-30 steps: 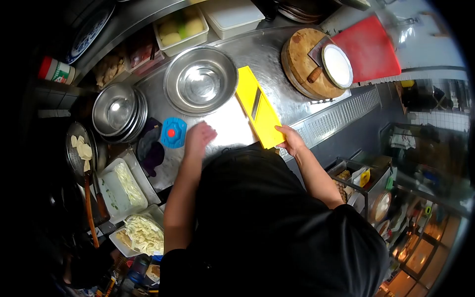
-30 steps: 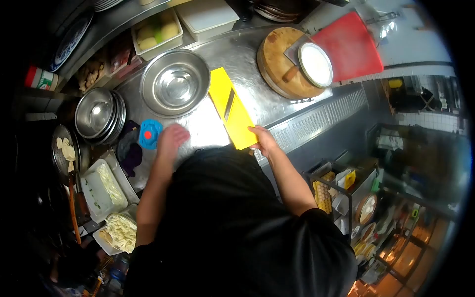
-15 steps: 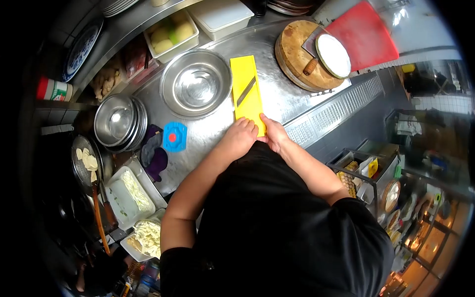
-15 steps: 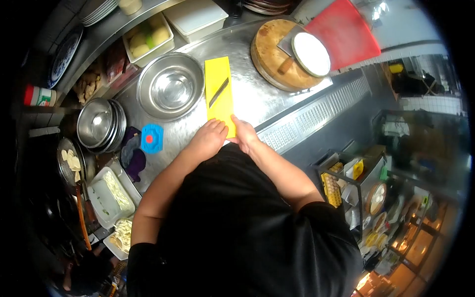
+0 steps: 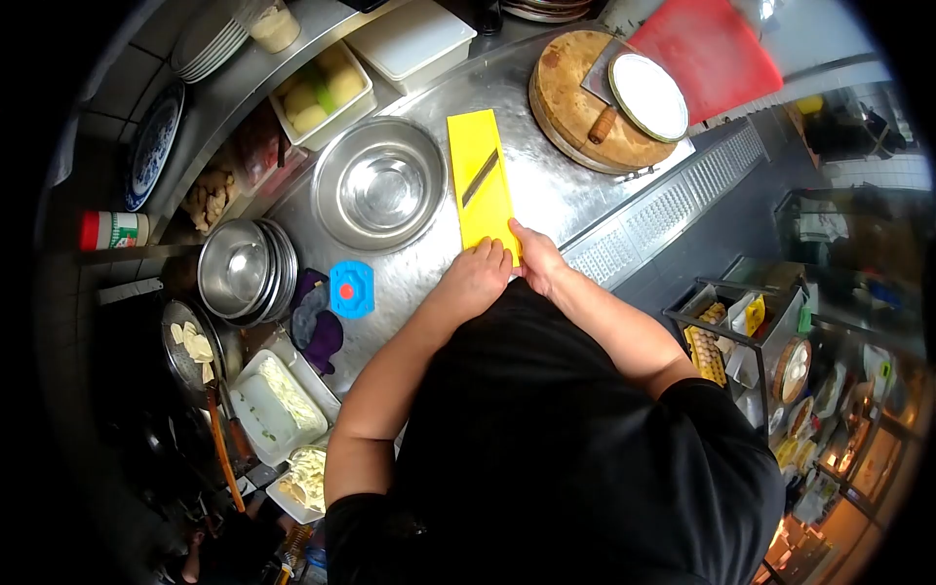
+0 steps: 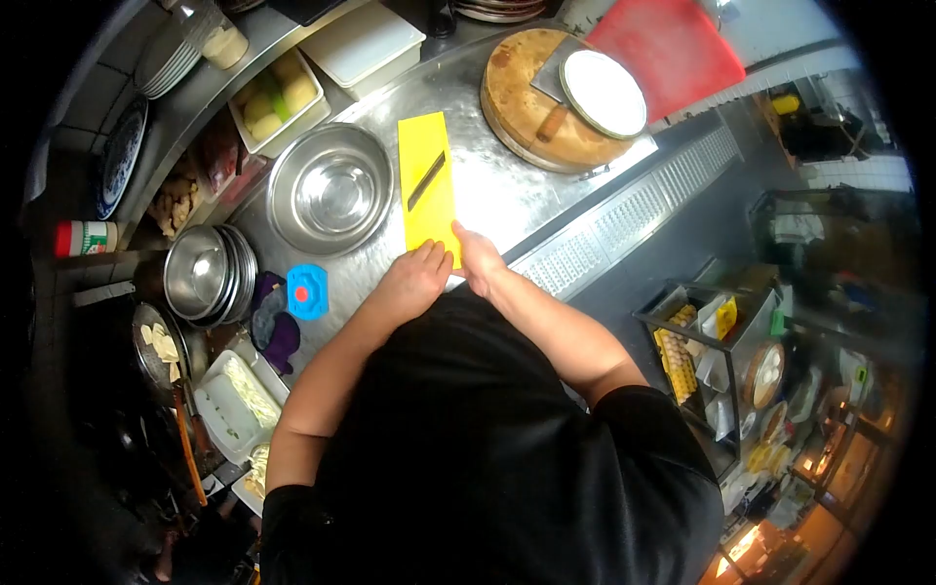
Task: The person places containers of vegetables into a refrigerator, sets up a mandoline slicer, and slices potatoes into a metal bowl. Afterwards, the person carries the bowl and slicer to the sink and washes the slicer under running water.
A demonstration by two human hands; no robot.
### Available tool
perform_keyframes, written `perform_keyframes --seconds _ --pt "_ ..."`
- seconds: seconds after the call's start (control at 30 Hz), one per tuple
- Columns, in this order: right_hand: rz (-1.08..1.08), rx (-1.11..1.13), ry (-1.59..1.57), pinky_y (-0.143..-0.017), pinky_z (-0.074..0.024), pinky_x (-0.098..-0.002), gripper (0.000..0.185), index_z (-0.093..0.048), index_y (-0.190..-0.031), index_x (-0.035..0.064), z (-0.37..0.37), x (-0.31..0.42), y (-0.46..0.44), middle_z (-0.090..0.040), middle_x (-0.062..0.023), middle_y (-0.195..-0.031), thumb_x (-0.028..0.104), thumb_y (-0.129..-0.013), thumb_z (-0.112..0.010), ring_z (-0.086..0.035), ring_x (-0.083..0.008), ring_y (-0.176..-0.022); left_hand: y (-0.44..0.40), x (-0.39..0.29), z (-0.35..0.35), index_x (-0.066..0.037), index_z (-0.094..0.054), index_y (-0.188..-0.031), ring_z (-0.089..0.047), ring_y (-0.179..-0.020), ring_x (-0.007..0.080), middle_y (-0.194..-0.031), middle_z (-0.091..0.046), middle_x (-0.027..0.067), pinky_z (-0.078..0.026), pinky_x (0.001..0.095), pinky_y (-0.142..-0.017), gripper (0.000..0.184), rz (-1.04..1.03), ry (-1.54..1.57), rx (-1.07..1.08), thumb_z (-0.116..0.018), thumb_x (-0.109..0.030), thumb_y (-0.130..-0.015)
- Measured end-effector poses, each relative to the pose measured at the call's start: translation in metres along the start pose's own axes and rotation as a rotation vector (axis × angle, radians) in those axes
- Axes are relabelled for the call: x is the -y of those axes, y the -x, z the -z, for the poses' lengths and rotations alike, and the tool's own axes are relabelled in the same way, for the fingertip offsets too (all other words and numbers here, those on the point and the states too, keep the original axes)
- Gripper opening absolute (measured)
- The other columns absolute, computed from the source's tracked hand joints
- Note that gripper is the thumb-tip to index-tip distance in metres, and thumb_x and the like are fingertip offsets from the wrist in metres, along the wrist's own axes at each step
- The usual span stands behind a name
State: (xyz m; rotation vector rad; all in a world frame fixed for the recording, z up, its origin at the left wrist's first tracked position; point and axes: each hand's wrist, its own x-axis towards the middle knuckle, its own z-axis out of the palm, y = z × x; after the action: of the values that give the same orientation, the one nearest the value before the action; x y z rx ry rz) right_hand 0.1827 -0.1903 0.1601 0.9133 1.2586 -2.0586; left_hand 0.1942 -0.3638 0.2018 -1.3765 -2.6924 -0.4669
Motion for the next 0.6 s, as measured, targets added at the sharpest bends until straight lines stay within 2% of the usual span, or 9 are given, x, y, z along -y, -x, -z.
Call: perform_keyframes --seconds 0.1,0.2,0.3,0.43,0.47,0.57,0.6 --pt "0.021 -0.044 0.036 -0.079 -0.0609 -0.0356 0.048 -0.051 -0.133 -0.0047 -0.013 0.011 0.018 -0.059 -0.0150 -0.128 0.035 -0.107 -0.046 -0.063 -0.0236 -0.108 -0.009 0.005 -0.006 0.006 -0.065 -0.109 -0.066 -0.103 0.0301 -0.109 -0.067 0.0200 -0.055 0.0370 -0.085 0.033 0.035 -0.040 0.013 -0.062 -0.010 -0.079" --pt "0.027 -0.090 0.030 -0.070 -0.0582 -0.0300 0.044 -0.056 -0.128 0.0027 -0.014 0.013 0.018 -0.064 -0.0086 -0.114 0.040 -0.106 -0.048 -0.065 -0.0164 -0.095 -0.018 0.009 -0.009 0.006 -0.065 -0.109 -0.065 -0.104 0.0296 -0.109 -0.067 0.0200 -0.055 0.0376 -0.086 0.034 0.048 -0.044 0.002 -0.063 -0.010 -0.079" --pt "0.017 -0.059 -0.019 -0.071 -0.0585 -0.0285 0.040 -0.056 -0.126 0.0023 -0.008 0.019 0.015 -0.064 -0.0085 -0.114 0.037 -0.105 -0.053 -0.065 -0.0159 -0.094 -0.025 0.012 -0.010 0.006 -0.065 -0.109 -0.064 -0.106 0.0302 -0.110 -0.067 0.0195 -0.053 0.0390 -0.090 0.034 0.044 -0.013 -0.046 -0.063 -0.008 -0.078" --pt "0.165 -0.055 0.044 -0.070 -0.0588 -0.0258 0.032 -0.056 -0.123 0.0014 0.000 0.019 0.006 -0.066 -0.0088 -0.112 0.027 -0.103 -0.059 -0.066 -0.0151 -0.091 -0.030 0.019 -0.013 0.005 -0.065 -0.112 -0.060 -0.113 0.0330 -0.117 -0.065 0.0193 -0.049 0.0417 -0.099 0.038 0.058 0.157 -0.169 -0.067 -0.006 -0.076" --pt "0.235 -0.035 0.043 -0.069 -0.0590 -0.0253 0.031 -0.056 -0.122 0.0012 0.005 0.020 0.004 -0.067 -0.0089 -0.111 0.024 -0.102 -0.060 -0.067 -0.0151 -0.090 -0.026 0.018 -0.004 0.004 -0.063 -0.119 -0.055 -0.122 0.0376 -0.127 -0.060 0.0219 -0.045 0.0446 -0.106 0.046 0.085 0.236 -0.129 -0.071 -0.008 -0.075" --pt "0.355 -0.031 0.160 -0.075 -0.0613 -0.0290 0.031 -0.054 -0.123 -0.0027 0.014 0.032 0.016 -0.067 -0.0127 -0.113 0.018 -0.102 -0.059 -0.068 -0.0187 -0.096 -0.009 0.015 0.022 0.004 -0.059 -0.125 -0.049 -0.130 0.0412 -0.136 -0.054 0.0243 -0.040 0.0481 -0.111 0.053 0.248 0.268 -0.238 -0.075 -0.011 -0.077" --pt "0.371 -0.024 0.206 -0.074 -0.0607 -0.0281 0.030 -0.054 -0.124 -0.0015 0.017 0.034 0.017 -0.068 -0.0114 -0.112 0.018 -0.102 -0.059 -0.069 -0.0169 -0.095 0.005 0.015 0.019 0.005 -0.056 -0.129 -0.046 -0.133 0.0436 -0.141 -0.050 0.0262 -0.037 0.0502 -0.113 0.053 0.373 0.259 -0.321 -0.073 -0.011 -0.081"
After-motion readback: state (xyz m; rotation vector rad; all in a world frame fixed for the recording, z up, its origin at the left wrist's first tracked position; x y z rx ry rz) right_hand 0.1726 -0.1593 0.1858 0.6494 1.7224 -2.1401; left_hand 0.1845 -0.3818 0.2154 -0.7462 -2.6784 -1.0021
